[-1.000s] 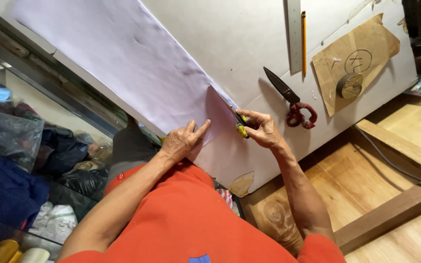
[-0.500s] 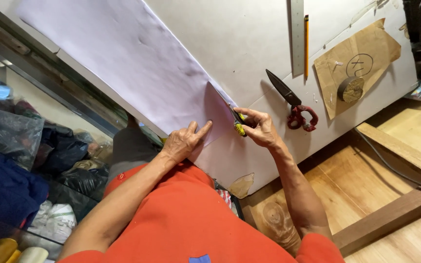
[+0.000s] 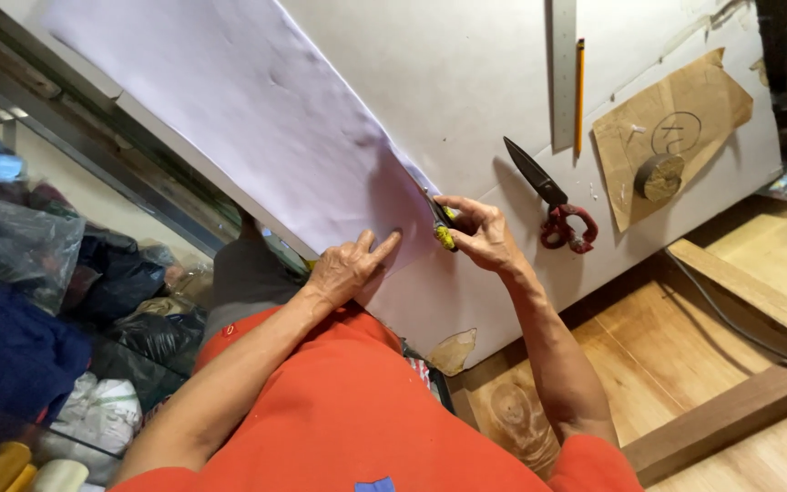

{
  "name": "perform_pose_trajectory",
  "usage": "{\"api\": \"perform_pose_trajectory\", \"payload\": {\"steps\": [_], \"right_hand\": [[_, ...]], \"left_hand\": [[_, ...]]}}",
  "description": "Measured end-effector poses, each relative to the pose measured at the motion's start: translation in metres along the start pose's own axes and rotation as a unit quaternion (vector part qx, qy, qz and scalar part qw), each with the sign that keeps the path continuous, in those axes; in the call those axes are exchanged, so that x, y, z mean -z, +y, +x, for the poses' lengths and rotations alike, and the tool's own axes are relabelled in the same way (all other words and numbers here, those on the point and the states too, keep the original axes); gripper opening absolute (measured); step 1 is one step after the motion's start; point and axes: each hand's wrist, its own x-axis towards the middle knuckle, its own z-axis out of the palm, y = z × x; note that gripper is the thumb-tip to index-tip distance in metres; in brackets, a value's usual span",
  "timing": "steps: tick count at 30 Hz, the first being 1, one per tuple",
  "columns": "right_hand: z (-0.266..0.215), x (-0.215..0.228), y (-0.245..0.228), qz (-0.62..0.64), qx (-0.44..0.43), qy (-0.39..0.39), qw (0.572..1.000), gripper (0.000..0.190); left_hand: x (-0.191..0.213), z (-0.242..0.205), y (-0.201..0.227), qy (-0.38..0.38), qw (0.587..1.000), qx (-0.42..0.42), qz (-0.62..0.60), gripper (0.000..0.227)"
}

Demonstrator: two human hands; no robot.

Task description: The person measures and marks a piece of light purple fabric using a ruler and pencil. They then use shears to cut the fabric along the marked lines. The person repeats the measuring and cutting process to create additional fabric pieces.

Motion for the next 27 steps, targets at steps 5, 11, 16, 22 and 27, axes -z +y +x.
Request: {"api": "perform_pose_trajectory", "payload": {"steps": [5,11,16,22,27], "right_hand": [[0.000,0.001,0.003,0.027,-0.024,-0.005,0.999,0.053],[0.014,-0.004,-0.003,0.007,-0.019,0.007,1.000,0.055],[0.010,-0.005,-0.011,0.010,-0.020,0.002,1.000,0.055],[0.001,-0.005,-0.029,-0.036,-0.010,0.011,0.999,0.057],[0.003,-0.008,-0.031,-0.024,-0.017,0.017,0.999,0.055]], "left_hand": [[-0.003,-0.001,0.000,0.006,1.000,-0.002,-0.002,0.071],[0.010,0.003,0.002,0.014,1.000,-0.005,0.004,0.061],[0.017,0.004,0.005,0.003,1.000,0.005,-0.013,0.064],[0.004,0.000,0.001,0.001,1.000,0.004,-0.006,0.066],[0.007,0.000,0.000,0.009,1.000,-0.006,0.015,0.073]]}}
